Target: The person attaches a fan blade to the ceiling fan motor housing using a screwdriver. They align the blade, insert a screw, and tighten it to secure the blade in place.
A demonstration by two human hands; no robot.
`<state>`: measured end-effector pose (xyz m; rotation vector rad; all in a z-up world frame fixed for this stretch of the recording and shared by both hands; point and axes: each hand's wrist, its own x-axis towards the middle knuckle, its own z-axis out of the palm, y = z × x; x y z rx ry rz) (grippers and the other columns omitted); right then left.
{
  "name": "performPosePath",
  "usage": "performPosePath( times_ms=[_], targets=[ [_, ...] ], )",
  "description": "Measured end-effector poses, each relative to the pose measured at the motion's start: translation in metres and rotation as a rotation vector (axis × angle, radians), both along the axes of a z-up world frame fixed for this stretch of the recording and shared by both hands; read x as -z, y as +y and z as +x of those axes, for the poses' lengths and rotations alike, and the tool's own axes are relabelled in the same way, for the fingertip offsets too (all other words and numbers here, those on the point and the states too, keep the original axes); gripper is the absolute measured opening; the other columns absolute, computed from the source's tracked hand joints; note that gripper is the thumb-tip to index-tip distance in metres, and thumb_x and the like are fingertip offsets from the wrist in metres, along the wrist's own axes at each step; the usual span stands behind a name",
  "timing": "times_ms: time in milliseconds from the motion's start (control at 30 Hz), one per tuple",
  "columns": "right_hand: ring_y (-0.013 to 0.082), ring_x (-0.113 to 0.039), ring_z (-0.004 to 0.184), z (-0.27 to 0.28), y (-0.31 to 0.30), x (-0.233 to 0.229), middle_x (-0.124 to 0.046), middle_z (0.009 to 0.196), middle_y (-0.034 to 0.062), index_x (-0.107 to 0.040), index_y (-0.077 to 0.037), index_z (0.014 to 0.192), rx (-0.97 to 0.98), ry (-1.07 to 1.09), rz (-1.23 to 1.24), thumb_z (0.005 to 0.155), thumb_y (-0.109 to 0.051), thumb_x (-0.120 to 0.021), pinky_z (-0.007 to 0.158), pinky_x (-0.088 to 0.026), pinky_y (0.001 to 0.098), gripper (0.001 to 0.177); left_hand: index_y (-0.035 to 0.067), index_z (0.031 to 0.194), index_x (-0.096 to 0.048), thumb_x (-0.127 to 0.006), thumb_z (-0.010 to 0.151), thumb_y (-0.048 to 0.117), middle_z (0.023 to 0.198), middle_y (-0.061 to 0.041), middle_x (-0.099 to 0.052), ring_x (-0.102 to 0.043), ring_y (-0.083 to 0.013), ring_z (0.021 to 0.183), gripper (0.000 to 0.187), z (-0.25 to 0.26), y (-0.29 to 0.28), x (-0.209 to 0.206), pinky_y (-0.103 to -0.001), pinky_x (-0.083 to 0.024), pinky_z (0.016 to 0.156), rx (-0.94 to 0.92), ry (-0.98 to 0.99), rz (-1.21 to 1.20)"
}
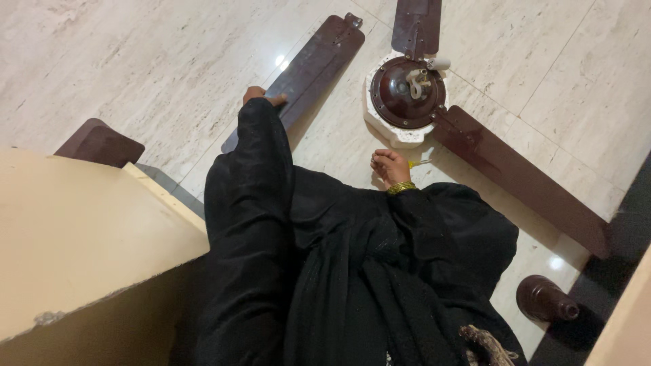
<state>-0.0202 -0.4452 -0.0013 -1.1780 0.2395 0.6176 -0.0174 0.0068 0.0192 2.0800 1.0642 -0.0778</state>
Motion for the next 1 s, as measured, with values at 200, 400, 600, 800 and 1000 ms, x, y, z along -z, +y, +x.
performPosePath(
  times_ms=[200,400,600,800,1000],
  targets=[
    [0.0199,-0.069,0.091,-0.005,-0.004,-0.013,-0.071,0.101,0.0114,-0.066,0.000,0.107,0.025,0.065,0.247,0.092,0.003,-0.068,0.085,-0.062,0.0317,0.015,0.006,0.109,-0.071,-0.089,0.068,0.063,0.106,-0.015,-0.075,-0.070,-0.0312,0.101,0.073,-0.018,-0.018,-0.059,-0.044,-0.047,0.096,-0.144,-0.155,0.133],
    [0.0233,-0.069,0.099,-0.007,-0.013,-0.032,-0.069,0.108,0.0159,-0.065,0.003,0.108,0.108,0.119,0.492,0.094,0.006,-0.066,0.090,-0.060,0.0299,0.015,0.010,0.081,-0.075,-0.086,0.074,0.056,0.082,-0.011,-0.076,-0.072,-0.0283,0.080,0.048,-0.031,-0.033,-0.125,-0.041,-0.053,0.076,-0.162,-0.379,0.180],
    [0.0285,-0.068,0.107,-0.011,-0.015,-0.062,-0.067,0.114,0.0171,-0.065,0.002,0.107,0.126,0.164,0.733,0.093,-0.006,-0.066,0.095,-0.061,0.0328,0.017,0.008,0.071,-0.074,-0.087,0.076,0.053,0.069,-0.009,-0.073,-0.068,-0.0243,0.065,0.047,-0.062,-0.058,-0.161,-0.039,-0.053,0.068,-0.109,-0.497,0.204],
    [0.0266,-0.067,0.102,-0.018,-0.008,-0.093,-0.066,0.108,0.0157,-0.062,0.001,0.110,0.114,0.100,0.538,0.099,-0.039,-0.066,0.090,-0.060,0.0335,0.042,0.009,0.068,-0.076,-0.085,0.076,0.059,0.065,-0.008,-0.071,-0.066,-0.0253,0.060,0.051,-0.059,-0.070,-0.164,-0.041,-0.051,0.073,0.096,-0.468,0.326],
    [0.0194,-0.064,0.091,-0.008,-0.018,-0.089,-0.064,0.101,0.0099,-0.061,-0.003,0.116,0.091,0.021,0.383,0.098,-0.046,-0.065,0.080,-0.057,0.0299,0.046,0.008,0.068,-0.076,-0.073,0.087,0.063,0.064,-0.010,-0.069,-0.059,-0.0300,0.056,0.059,-0.046,-0.075,-0.146,-0.044,-0.040,0.077,0.342,-0.316,0.517]
  ],
)
